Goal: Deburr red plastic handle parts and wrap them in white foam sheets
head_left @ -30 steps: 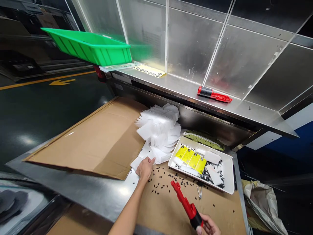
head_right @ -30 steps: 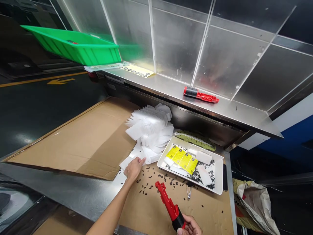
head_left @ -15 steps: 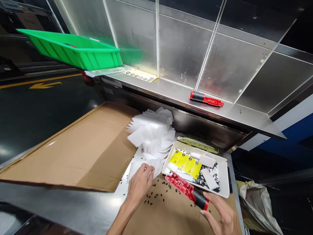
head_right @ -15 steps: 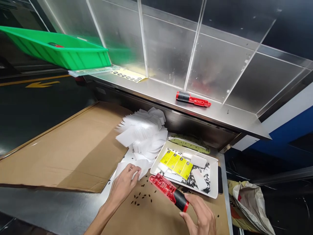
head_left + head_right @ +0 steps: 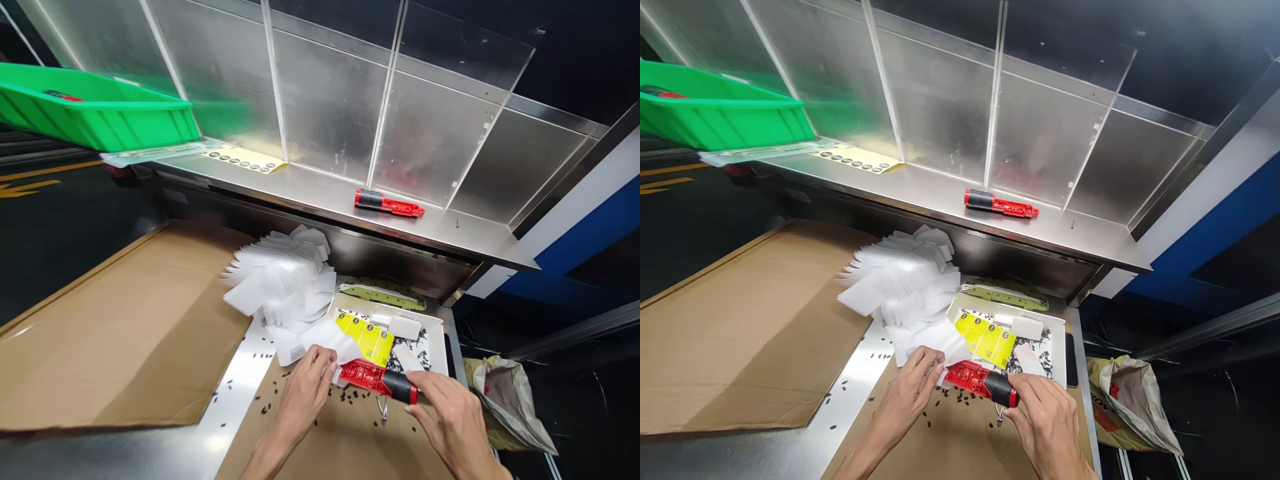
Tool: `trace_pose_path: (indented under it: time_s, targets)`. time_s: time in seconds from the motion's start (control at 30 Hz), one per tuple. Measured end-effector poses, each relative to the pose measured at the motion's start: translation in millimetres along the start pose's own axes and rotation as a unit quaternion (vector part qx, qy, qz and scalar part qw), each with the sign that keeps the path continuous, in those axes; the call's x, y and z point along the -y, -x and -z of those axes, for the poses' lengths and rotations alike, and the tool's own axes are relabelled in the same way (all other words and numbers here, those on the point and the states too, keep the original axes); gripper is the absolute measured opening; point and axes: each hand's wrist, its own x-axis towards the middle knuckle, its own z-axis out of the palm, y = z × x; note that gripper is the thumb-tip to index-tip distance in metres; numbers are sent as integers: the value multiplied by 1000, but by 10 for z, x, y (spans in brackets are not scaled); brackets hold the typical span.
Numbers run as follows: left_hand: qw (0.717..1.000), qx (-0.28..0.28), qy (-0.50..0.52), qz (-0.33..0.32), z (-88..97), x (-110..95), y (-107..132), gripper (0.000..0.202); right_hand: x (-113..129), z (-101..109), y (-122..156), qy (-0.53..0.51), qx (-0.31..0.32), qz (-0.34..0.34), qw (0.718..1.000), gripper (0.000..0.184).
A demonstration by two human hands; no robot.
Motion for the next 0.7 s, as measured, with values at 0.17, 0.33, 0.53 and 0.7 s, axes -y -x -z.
trace_pose_path:
  time_s: [0.17,0.33,0.53,0.7]
  targets:
    - [999,-21,27,7,-93,-155,-21,31,36,-18,35,21,-16,-9,1000,37]
    - [997,-36,62,5,-226,-349,2,26,39,-125,131,26,-41,-58,997,33]
    - [995,-58,77,-4,-259,-555,-48,23,36,-193,215,-29,-20,-56,998,24]
    - [995,-60,68,-40,-290,-701,27,21,21,-263,302,-32,-51,-103,993,23]
